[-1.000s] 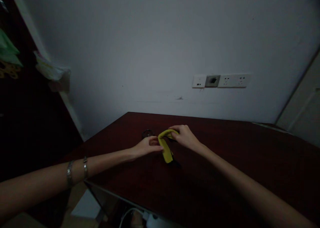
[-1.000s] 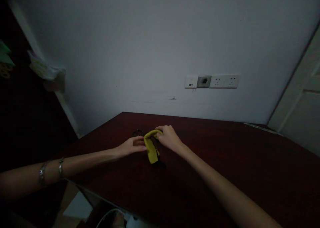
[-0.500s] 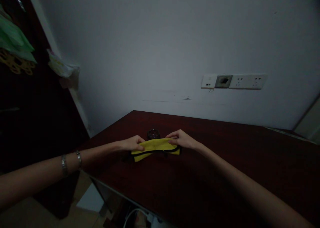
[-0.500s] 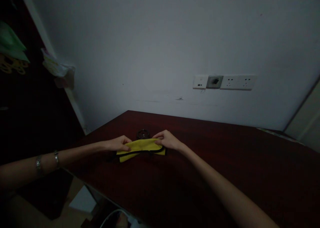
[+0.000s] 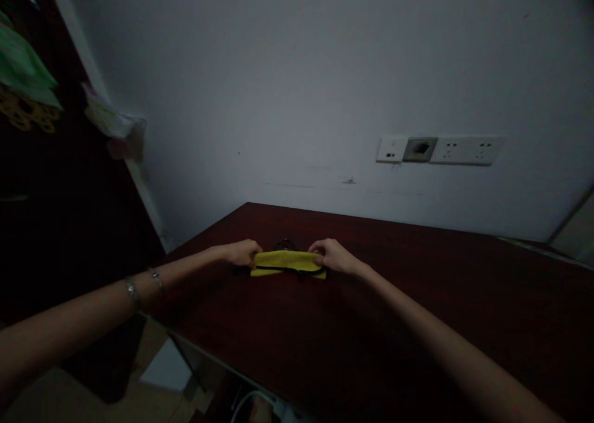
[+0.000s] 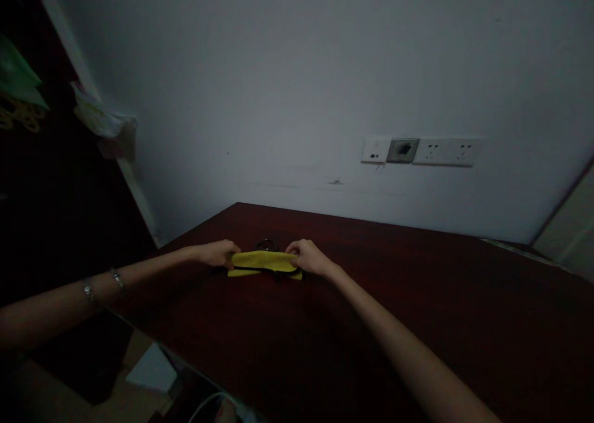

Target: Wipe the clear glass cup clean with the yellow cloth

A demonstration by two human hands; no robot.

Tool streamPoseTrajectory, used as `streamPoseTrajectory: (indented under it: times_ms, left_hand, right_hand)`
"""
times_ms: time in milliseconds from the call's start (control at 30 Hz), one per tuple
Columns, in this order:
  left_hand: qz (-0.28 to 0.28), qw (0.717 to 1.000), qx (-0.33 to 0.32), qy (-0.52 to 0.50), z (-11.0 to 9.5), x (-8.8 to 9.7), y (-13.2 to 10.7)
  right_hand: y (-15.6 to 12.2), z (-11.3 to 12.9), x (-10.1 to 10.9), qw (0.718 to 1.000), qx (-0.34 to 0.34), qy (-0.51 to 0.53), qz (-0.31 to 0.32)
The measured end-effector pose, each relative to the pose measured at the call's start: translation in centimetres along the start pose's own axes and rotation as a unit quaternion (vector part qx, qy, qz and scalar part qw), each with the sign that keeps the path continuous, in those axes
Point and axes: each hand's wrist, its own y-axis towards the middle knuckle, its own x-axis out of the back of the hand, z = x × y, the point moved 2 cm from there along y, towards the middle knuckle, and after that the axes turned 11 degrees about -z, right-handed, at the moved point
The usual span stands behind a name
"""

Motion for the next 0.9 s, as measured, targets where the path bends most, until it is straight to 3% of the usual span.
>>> streamPoseTrajectory:
  times_ms: [200, 467, 700, 900]
  left_hand:
    - [-0.098, 0.988, -0.01, 0.121, -0.8, -0.2, 0.9]
    - [-0.146, 0.971, 0.057, 0.179, -1.9, -1.0, 1.6]
    - [-0.178, 0.972, 0.129, 0.085, -1.8, -2.2, 2.0]
    - [-0.256, 0.943, 0.199, -0.08, -2.1, -4.0, 2.9]
  right_hand:
    - [0.6, 0.4, -0.6, 0.983, 0.017, -0.161, -0.081]
    - [0.7, 1.6, -1.8, 0.948, 0.045, -0.288, -0.128]
    - [1.4, 0.8, -3.1, 0.963, 0.056, -0.233, -0.121]
    - [2.9, -0.7, -4.9, 0.979, -0.001, -0.091, -0.184]
